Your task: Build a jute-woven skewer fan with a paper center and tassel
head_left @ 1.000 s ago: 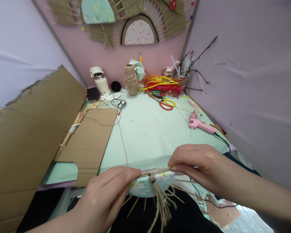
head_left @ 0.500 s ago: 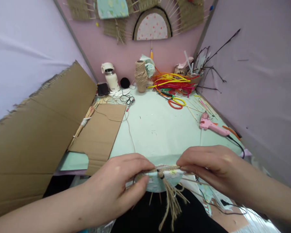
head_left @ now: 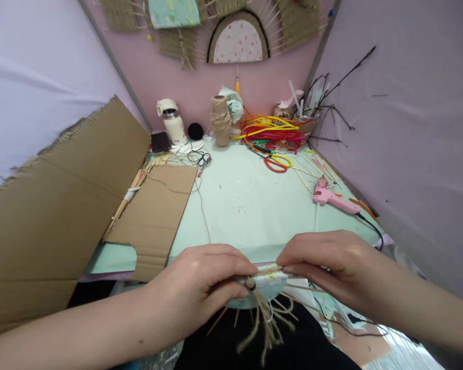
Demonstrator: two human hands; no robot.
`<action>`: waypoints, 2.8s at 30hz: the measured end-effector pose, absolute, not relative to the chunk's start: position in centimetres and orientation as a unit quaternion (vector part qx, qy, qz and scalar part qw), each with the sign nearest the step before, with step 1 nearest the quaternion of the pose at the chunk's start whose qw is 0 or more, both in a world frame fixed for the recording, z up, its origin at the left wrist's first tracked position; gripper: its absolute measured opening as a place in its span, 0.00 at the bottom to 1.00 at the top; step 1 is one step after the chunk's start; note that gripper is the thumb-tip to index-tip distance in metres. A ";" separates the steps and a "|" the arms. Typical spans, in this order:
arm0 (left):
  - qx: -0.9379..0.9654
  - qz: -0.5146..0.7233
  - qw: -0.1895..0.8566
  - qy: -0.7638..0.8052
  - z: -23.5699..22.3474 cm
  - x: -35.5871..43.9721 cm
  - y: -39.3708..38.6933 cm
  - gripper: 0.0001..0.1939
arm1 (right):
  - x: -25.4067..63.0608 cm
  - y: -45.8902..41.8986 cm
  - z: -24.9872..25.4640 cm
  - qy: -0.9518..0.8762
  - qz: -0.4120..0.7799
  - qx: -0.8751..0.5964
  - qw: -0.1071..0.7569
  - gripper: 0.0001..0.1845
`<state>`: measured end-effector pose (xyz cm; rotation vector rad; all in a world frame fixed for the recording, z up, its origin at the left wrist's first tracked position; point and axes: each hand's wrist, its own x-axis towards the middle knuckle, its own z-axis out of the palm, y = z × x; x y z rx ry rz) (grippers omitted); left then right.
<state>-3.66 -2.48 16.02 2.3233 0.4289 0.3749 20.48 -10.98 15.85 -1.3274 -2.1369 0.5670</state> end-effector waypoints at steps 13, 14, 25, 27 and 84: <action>0.854 0.210 0.423 0.217 15.6 -4.5 -3.2 0.10 | 20.6 -11.2 15.6 -0.809 0.220 -0.473 0.271 0.12; 0.860 0.204 0.414 0.218 15.7 -4.5 -3.2 0.10 | 20.6 -11.2 15.6 -0.810 0.217 -0.472 0.272 0.12; 0.950 -0.003 0.268 0.162 19.4 -5.2 -1.8 0.15 | 20.5 -11.0 15.7 -0.812 0.218 -0.474 0.262 0.14; 0.944 -0.030 0.286 0.163 20.0 -5.6 -1.6 0.15 | 20.6 -11.0 15.8 -0.813 0.215 -0.477 0.256 0.14; 0.907 0.092 0.364 0.191 18.0 -3.9 -2.9 0.13 | 20.6 -12.1 15.6 -0.867 0.141 -0.417 0.234 0.16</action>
